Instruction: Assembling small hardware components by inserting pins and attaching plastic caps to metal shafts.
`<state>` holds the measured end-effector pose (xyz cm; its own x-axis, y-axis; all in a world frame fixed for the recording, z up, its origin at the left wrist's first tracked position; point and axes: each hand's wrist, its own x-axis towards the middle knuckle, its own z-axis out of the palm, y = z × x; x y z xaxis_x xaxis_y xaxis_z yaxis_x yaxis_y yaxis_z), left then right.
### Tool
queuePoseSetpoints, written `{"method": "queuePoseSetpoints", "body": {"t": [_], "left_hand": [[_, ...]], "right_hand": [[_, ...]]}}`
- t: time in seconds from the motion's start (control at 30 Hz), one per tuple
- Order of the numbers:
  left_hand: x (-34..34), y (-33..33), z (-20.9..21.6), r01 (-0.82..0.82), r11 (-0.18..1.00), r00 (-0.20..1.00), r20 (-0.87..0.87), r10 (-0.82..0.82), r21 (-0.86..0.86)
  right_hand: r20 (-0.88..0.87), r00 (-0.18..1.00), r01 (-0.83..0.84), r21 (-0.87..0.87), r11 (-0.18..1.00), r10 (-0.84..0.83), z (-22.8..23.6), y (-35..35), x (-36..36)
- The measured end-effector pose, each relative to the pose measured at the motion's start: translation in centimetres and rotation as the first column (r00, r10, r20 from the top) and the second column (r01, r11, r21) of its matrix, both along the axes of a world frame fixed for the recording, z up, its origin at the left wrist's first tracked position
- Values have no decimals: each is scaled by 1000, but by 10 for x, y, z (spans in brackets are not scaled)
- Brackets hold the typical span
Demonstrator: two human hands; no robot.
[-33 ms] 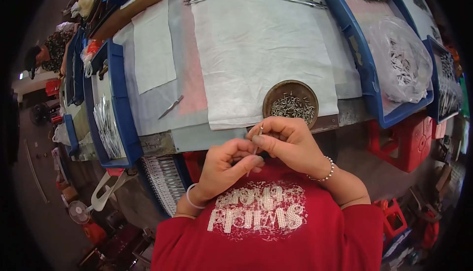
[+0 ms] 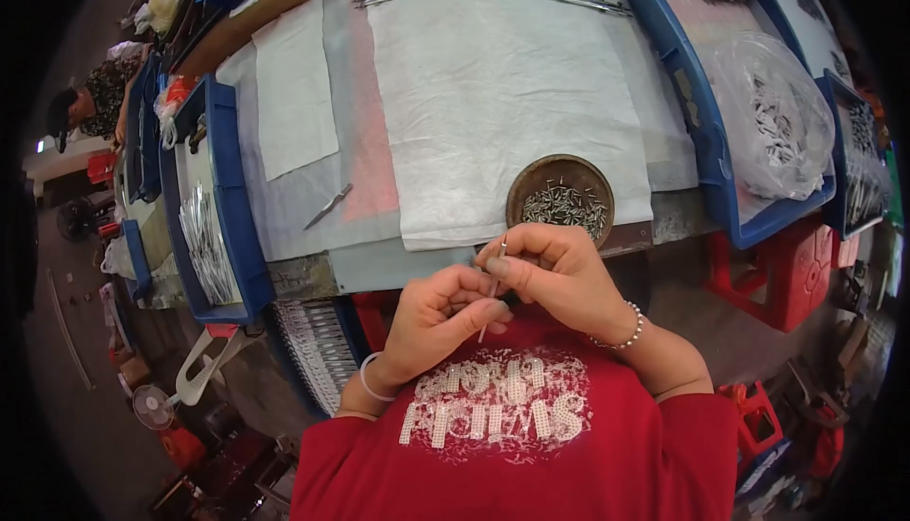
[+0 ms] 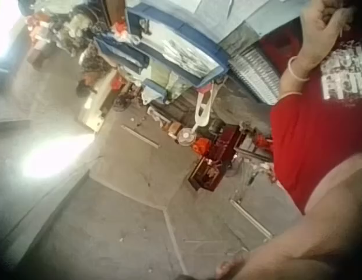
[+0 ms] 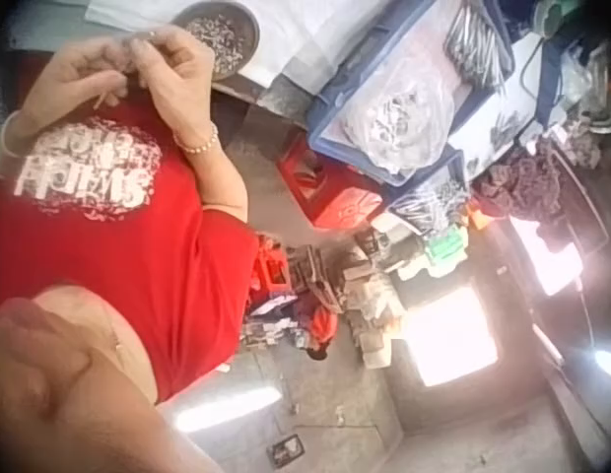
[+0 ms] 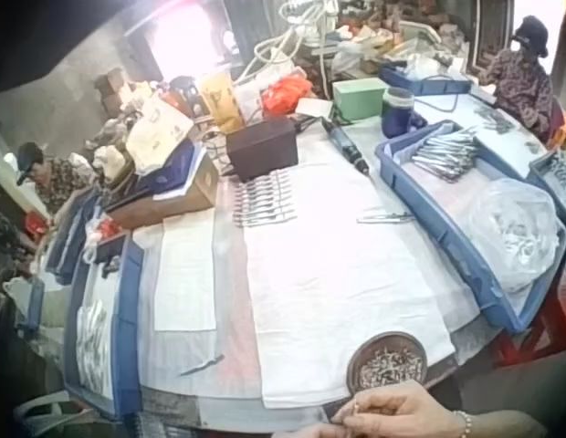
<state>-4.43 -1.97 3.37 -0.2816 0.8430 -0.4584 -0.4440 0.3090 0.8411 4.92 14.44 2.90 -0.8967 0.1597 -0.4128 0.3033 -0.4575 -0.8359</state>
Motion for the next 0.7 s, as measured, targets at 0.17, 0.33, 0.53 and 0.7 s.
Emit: {"method": "queuePoseSetpoints", "body": {"t": [0.17,0.33,0.53,0.7], "left_hand": [[-4,6,-12,-73,997,947,315,61,25],[-9,7,-20,-75,997,917,396,56,32],[-9,7,-25,-81,996,917,394,60,38],[-9,7,-23,-72,997,922,384,52,38]], "right_hand": [[95,995,0,-83,997,8,-6,4,-9],[144,989,-32,-77,997,42,-10,8,-17],[119,990,-78,-20,997,79,-11,10,-21],[115,989,-88,1,996,88,-12,9,-22]]}}
